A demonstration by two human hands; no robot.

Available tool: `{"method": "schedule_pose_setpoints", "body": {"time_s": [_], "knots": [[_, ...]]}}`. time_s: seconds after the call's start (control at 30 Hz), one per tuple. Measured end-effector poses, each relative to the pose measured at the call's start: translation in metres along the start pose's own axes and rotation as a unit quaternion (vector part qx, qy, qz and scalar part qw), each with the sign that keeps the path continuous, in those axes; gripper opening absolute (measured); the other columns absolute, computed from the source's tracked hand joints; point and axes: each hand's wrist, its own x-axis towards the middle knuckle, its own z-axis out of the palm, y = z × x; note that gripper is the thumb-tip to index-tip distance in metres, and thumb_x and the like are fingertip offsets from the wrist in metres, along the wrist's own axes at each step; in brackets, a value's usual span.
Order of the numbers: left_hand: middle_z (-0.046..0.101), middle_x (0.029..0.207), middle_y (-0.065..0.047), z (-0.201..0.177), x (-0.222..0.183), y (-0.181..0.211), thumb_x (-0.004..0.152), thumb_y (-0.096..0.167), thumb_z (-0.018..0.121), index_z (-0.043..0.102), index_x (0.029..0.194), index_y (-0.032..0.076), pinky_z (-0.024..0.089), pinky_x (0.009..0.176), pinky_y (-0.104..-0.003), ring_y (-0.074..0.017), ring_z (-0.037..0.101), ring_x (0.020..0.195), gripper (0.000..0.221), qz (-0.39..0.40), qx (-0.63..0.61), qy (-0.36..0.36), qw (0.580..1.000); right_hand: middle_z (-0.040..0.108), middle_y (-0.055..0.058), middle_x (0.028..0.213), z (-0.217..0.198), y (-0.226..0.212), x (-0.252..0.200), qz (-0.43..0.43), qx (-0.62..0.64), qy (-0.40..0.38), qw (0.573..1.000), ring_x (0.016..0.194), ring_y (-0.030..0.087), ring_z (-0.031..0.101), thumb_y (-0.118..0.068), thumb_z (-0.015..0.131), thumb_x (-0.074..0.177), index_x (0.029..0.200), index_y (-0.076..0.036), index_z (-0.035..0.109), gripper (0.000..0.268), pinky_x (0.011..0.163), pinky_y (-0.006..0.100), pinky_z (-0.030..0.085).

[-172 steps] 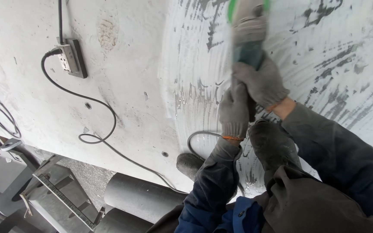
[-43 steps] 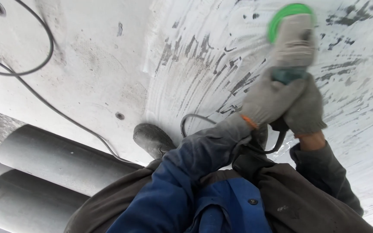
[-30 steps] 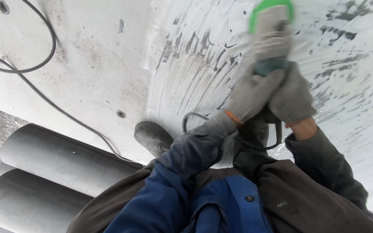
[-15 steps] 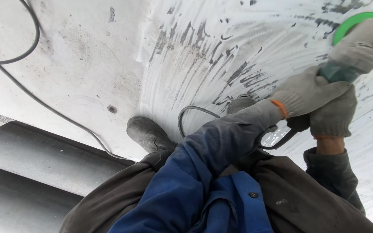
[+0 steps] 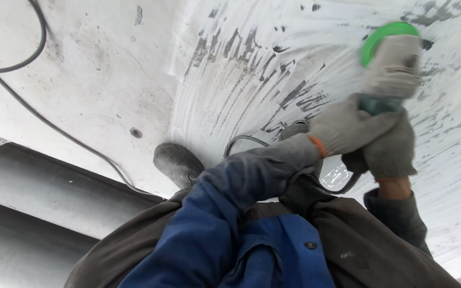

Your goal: Sanding the white exterior surface of a large industrial vessel using a handheld angle grinder.

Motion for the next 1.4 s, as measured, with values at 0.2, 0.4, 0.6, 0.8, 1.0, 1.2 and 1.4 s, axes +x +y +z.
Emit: {"method": "schedule_pose_setpoints", "body": {"time_s": [0.2,0.4,0.6,0.8,1.0,1.2,1.4], "knots": [[0.078,0.097,-0.014,0.023,0.013,0.007,0.077,0.080,0.053,0.066,0.125,0.005,0.065,0.071,-0.039,-0.0243,0.080,0.080,0.089,0.098,0.058,-0.078,0.990,0.072,0.014,0.105,-0.011,0.014,-0.020,0.102,0.036,0.055,0.993,0.095,0.024,0.072,-0.035,0.067,0.113,0.125,0.002,0.057,0.041,0.079,0.035,0.058],[0.081,0.101,-0.012,-0.088,-0.022,-0.040,0.083,0.072,0.052,0.069,0.126,0.009,0.070,0.071,-0.037,-0.0248,0.082,0.085,0.078,0.016,0.046,-0.092,0.995,0.070,0.019,0.085,0.032,-0.059,0.040,0.032,-0.034,-0.087,0.995,0.068,0.035,0.071,-0.037,0.076,0.096,0.114,0.001,0.059,0.045,0.062,0.047,0.058],[0.079,0.107,-0.014,-0.078,-0.022,-0.038,0.077,0.067,0.069,0.071,0.126,0.006,0.067,0.081,-0.037,-0.0262,0.081,0.095,0.078,0.034,-0.067,0.017,0.997,0.071,0.021,0.083,0.029,-0.056,0.031,0.064,-0.043,-0.152,0.985,0.071,0.041,0.072,-0.030,0.076,0.087,0.117,0.001,0.059,0.046,0.066,0.048,0.060],[0.079,0.102,-0.010,-0.007,0.022,-0.017,0.076,0.067,0.065,0.074,0.123,0.018,0.066,0.077,-0.041,-0.0257,0.080,0.086,0.069,0.047,0.068,-0.104,0.991,0.074,0.016,0.099,0.004,-0.006,-0.015,0.128,0.042,-0.010,0.991,0.093,0.032,0.076,-0.026,0.073,0.099,0.121,0.002,0.061,0.038,0.080,0.042,0.061],[0.082,0.095,-0.010,-0.030,-0.018,-0.018,0.078,0.067,0.060,0.076,0.114,0.015,0.066,0.068,-0.038,-0.0225,0.082,0.080,0.065,0.101,0.030,-0.093,0.990,0.071,0.018,0.092,0.011,-0.025,-0.001,0.144,-0.073,-0.044,0.986,0.079,0.034,0.074,-0.036,0.077,0.100,0.120,0.002,0.058,0.048,0.069,0.044,0.060],[0.081,0.091,-0.015,-0.052,-0.043,-0.015,0.083,0.063,0.067,0.074,0.109,0.002,0.066,0.069,-0.036,-0.0246,0.081,0.083,0.068,-0.032,-0.189,0.060,0.980,0.072,0.022,0.085,0.015,-0.066,0.030,-0.024,-0.135,-0.096,0.986,0.075,0.045,0.071,-0.036,0.076,0.087,0.119,-0.003,0.063,0.048,0.064,0.053,0.057],[0.077,0.087,-0.012,0.047,0.011,-0.003,0.081,0.065,0.059,0.072,0.113,0.007,0.066,0.062,-0.040,-0.0252,0.079,0.069,0.068,0.074,0.005,-0.057,0.996,0.071,0.018,0.094,-0.008,0.020,-0.015,0.099,-0.069,-0.048,0.991,0.082,0.038,0.073,-0.036,0.068,0.107,0.119,-0.001,0.061,0.037,0.070,0.046,0.058]]}}
